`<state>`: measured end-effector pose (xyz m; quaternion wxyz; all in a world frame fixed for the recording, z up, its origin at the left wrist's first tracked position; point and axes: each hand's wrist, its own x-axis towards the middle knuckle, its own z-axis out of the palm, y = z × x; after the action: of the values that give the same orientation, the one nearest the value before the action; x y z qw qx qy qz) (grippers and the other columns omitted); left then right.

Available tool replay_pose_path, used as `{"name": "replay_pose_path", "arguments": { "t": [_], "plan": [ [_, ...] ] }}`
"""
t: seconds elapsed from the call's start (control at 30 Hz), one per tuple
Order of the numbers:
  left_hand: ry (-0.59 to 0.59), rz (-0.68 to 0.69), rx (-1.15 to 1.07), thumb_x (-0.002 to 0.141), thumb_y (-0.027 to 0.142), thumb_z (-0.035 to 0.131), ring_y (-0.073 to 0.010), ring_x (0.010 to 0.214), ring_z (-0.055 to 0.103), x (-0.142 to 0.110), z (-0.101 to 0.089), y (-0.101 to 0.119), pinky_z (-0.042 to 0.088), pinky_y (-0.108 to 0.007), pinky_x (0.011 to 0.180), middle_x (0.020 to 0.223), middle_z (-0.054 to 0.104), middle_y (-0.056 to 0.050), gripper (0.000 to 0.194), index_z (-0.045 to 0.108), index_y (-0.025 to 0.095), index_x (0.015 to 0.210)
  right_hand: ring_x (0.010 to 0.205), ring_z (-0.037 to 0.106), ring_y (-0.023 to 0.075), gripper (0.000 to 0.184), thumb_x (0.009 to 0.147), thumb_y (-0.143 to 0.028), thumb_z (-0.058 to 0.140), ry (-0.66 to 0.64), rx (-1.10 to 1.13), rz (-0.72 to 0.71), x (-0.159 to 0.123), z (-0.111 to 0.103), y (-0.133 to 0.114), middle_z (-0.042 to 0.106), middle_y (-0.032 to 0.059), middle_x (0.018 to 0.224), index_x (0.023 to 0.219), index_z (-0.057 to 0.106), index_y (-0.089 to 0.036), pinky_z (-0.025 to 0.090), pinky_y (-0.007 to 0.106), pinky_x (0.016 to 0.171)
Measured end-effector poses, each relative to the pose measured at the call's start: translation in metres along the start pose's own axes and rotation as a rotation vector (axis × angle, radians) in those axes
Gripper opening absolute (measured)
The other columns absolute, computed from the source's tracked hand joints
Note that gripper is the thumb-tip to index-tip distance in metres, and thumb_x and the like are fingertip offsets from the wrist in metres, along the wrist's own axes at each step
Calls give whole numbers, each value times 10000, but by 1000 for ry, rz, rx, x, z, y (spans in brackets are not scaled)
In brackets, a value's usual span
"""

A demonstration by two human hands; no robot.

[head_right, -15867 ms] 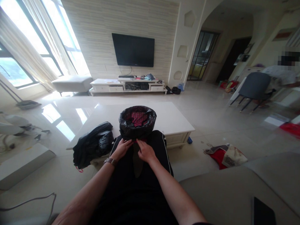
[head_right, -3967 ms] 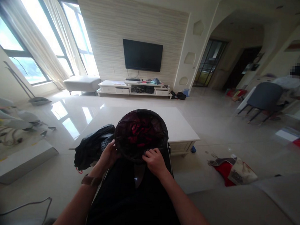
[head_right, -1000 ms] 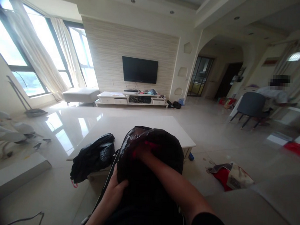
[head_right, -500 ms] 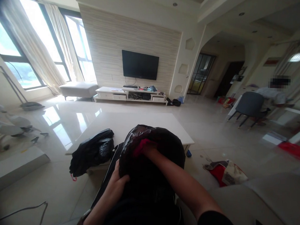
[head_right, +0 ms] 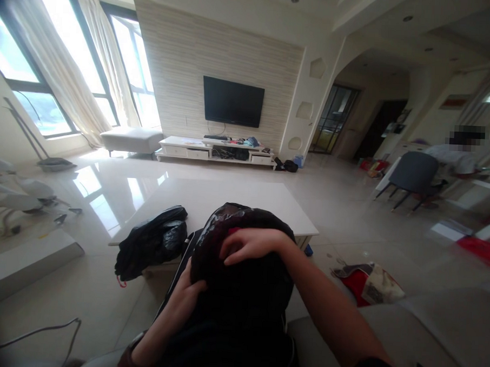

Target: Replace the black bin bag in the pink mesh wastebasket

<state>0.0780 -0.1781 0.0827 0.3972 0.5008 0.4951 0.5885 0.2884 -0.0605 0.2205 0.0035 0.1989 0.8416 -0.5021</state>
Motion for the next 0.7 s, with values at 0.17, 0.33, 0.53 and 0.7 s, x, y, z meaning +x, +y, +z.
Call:
{"name": "replay_pose_path", "arguments": {
  "t": [0.17,0.33,0.53,0.7],
  "plan": [
    [-39,21,-13,607,99,568,-357,1411,510,3,-8,12,260,-562,1292,1395,673,-74,759,699,210,1346,960,704,212,313,882,-473,779,549,27,-211,-50,-64,-31,764,82,1016,991,762,-180,560,353,891],
    [-136,93,5,682,90,582,-329,1491,452,1,-11,19,245,-516,1312,1505,609,-47,692,728,254,1339,1057,667,219,450,914,-545,709,662,-49,204,-35,-88,15,739,106,1168,1184,707,-185,542,330,902],
    [-177,79,-38,747,91,587,-309,1502,454,-5,-7,17,251,-515,1316,1525,604,-40,691,692,285,1402,970,647,183,483,843,-541,786,419,183,157,-21,-84,43,725,55,1104,1166,706,-190,508,301,869],
    [-244,25,-17,794,104,606,-300,1531,414,-7,-5,14,217,-504,1328,1580,557,-31,655,687,296,1414,744,519,129,442,800,-579,789,382,133,168,-25,-90,43,613,-14,790,848,677,-155,419,271,719]
  ]
}}
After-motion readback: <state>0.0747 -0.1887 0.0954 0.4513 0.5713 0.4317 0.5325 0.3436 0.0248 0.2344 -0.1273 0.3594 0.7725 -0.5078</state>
